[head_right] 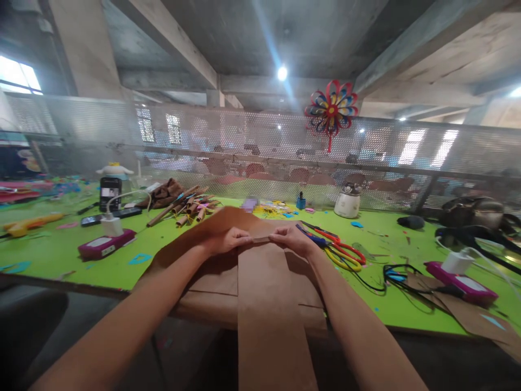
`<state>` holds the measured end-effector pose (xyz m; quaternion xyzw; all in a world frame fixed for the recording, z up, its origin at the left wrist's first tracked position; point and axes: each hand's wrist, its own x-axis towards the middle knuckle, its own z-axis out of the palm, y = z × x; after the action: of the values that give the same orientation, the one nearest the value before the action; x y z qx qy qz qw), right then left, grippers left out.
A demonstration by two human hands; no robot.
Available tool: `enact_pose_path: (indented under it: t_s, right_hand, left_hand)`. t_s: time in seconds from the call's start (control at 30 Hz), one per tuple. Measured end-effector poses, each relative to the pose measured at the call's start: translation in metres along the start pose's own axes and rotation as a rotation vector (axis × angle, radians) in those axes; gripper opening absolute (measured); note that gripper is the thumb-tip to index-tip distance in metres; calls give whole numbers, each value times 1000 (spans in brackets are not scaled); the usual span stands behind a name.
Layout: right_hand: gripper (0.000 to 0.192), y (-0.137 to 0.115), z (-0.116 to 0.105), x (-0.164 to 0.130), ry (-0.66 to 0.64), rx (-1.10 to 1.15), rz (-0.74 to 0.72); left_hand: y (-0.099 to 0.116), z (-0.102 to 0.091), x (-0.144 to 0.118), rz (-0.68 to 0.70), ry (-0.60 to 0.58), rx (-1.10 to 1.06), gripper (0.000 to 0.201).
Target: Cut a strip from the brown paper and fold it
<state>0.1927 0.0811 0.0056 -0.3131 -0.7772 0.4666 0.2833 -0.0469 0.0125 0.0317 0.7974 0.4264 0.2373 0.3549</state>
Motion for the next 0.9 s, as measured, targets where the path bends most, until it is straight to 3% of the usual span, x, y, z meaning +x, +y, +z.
enact_pose_path:
  t_s: [0.17, 0.37, 0.73, 0.9]
  right_hand:
    - [45, 0, -3, -3, -60, -5, -11]
    - [41, 0, -6, -5, -66, -14, 8]
    - [40, 2, -5, -2, 65, 72, -25]
    - [42, 0, -6, -3, -33, 143, 5]
  left_hand:
    - [2, 2, -3, -61, -5, -116, 46]
    - [-6, 1, 3, -33, -41, 39, 43]
    - [-6, -2, 4, 10, 191, -32, 45]
    - [-13, -4, 6, 26, 210, -9, 43]
